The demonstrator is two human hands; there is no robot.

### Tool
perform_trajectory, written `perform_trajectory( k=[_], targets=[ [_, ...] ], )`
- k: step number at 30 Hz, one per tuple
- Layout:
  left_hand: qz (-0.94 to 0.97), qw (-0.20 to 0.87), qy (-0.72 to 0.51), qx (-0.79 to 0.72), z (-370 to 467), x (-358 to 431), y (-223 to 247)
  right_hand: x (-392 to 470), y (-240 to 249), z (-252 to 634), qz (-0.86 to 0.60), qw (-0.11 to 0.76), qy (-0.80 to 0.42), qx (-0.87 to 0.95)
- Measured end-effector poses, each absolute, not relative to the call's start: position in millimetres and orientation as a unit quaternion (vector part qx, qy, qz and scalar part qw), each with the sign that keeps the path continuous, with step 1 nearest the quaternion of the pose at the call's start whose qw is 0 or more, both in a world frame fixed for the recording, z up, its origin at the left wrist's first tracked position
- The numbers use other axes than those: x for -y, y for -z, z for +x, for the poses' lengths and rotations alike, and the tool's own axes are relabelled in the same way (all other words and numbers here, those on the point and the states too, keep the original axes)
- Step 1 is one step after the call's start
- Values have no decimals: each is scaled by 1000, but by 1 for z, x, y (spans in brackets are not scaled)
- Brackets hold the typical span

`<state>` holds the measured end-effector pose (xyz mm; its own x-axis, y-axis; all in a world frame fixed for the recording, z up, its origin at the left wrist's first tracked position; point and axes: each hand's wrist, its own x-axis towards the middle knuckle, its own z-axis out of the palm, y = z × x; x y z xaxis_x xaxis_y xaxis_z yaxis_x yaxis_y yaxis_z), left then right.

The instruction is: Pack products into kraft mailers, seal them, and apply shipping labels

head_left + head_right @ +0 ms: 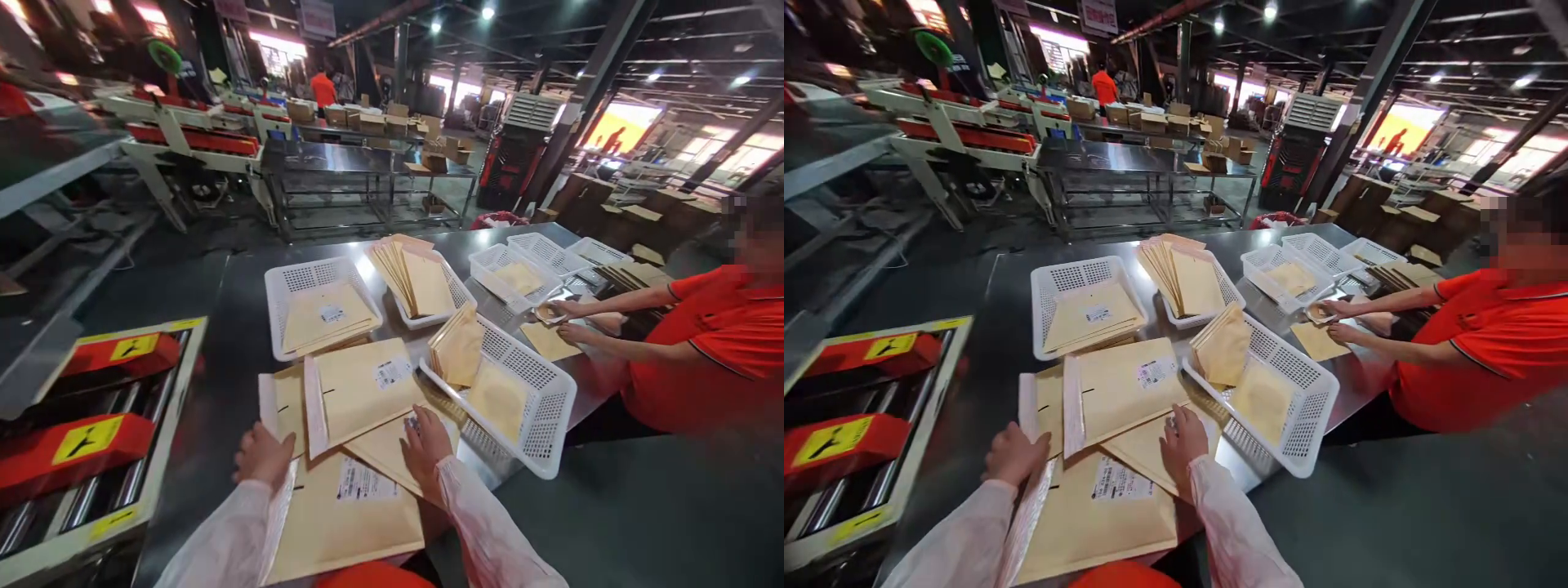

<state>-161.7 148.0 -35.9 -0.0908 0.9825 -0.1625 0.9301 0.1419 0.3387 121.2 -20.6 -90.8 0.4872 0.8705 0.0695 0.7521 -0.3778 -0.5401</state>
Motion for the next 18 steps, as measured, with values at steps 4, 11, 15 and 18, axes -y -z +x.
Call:
perform_trajectory(
  k=[4, 11, 15, 18],
  targets=[
    [749, 198, -210, -596, -113, -148, 0, 49, 69, 213, -863, 323, -57, 384],
    [845, 321, -164, -396, 89, -111, -31, 29, 60, 336, -869, 365, -53, 330],
    [854, 323, -123, -389, 152, -90, -19, -5, 53, 336, -823, 425, -16, 376],
    [862, 332, -138, -357, 174, -75, -5, -27, 35, 336, -788, 453, 20, 417]
  ],
)
